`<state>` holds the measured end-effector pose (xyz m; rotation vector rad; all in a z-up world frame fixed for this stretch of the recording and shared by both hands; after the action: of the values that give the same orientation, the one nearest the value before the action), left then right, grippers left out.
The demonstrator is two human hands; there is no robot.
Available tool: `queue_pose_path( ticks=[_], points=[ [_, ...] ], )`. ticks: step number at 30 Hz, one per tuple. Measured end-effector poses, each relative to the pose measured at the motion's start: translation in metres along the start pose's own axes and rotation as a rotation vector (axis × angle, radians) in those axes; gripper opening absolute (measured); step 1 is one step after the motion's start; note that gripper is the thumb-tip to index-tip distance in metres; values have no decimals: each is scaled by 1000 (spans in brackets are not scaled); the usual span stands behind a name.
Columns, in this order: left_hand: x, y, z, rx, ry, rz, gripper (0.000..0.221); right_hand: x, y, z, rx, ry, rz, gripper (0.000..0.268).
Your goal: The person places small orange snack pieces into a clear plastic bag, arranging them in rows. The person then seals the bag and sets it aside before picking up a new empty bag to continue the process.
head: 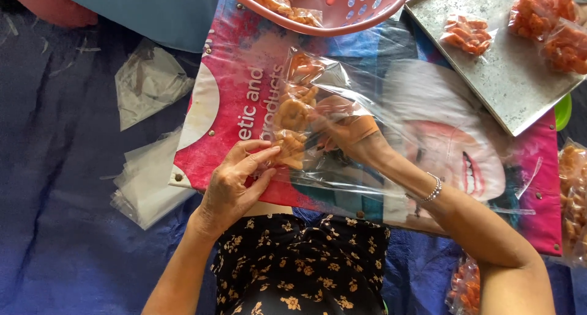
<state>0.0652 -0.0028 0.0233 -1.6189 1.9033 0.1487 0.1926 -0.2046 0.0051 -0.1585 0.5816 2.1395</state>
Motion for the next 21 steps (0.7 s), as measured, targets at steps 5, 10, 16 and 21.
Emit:
queue_pose_path(
  ticks=[5, 10, 16, 21],
  points=[
    [2, 0, 1, -14, 1, 12, 42, 1, -25, -20, -194, -280, 76, 30],
    [-1, -2, -3, 3, 13, 3, 43, 2, -28, -24, -76, -173, 24, 30],
    [-1, 2, 4, -13, 79, -12, 51, -5, 9, -9, 36, -152, 9, 40],
    [-2, 0, -1, 7, 96, 29, 50, -9, 4, -13, -122, -244, 52, 40]
  ],
)
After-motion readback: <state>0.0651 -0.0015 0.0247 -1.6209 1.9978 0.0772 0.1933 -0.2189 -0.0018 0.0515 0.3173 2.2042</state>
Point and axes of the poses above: each hand's wrist, its own y-axis away from the middle knuckle, its own x-axis out of the palm, z = x × y, the point moved 7 cm from there along -y, towards the middle knuckle, and after that the axes turned 14 degrees about z, right-handed, at the moved point
